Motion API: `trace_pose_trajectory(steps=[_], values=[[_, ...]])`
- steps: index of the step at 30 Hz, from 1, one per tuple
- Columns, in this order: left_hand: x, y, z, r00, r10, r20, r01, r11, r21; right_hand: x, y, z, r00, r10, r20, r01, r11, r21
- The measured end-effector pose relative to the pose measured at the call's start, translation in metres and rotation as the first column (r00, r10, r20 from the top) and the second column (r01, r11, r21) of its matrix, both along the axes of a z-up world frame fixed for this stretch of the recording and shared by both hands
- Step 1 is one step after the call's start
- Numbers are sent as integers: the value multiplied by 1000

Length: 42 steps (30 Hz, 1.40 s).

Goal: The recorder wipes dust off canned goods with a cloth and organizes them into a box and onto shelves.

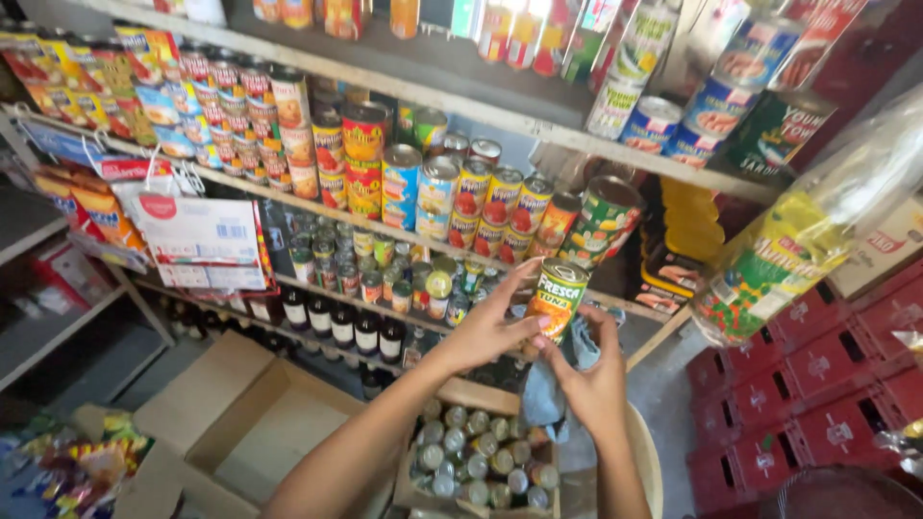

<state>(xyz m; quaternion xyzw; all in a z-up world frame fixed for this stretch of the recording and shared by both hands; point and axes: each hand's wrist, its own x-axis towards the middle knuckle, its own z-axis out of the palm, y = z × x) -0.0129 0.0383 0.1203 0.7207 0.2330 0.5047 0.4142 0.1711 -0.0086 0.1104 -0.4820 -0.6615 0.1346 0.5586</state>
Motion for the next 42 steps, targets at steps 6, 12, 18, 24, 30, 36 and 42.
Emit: trace_pose_trajectory(steps=[6,12,18,24,30,36,42], values=[[6,67,46,918,-184,351,171,983,68,-10,43,70,943,-194,272,113,951,286],[16,158,104,953,188,236,-268,889,371,-26,84,150,963,-123,242,49,956,290],[16,232,136,889,396,228,-457,789,411,-9,139,173,876,-57,480,-88,958,274],[27,309,136,897,415,151,-440,813,381,-2,192,172,777,-84,624,-125,950,284],[36,331,126,954,299,-16,-282,916,284,-4,201,169,709,-92,699,34,995,97],[34,328,130,884,418,-209,-336,879,339,15,214,145,686,-60,725,26,998,58],[22,310,143,924,300,-236,-216,920,327,11,208,149,674,-51,737,44,999,28]])
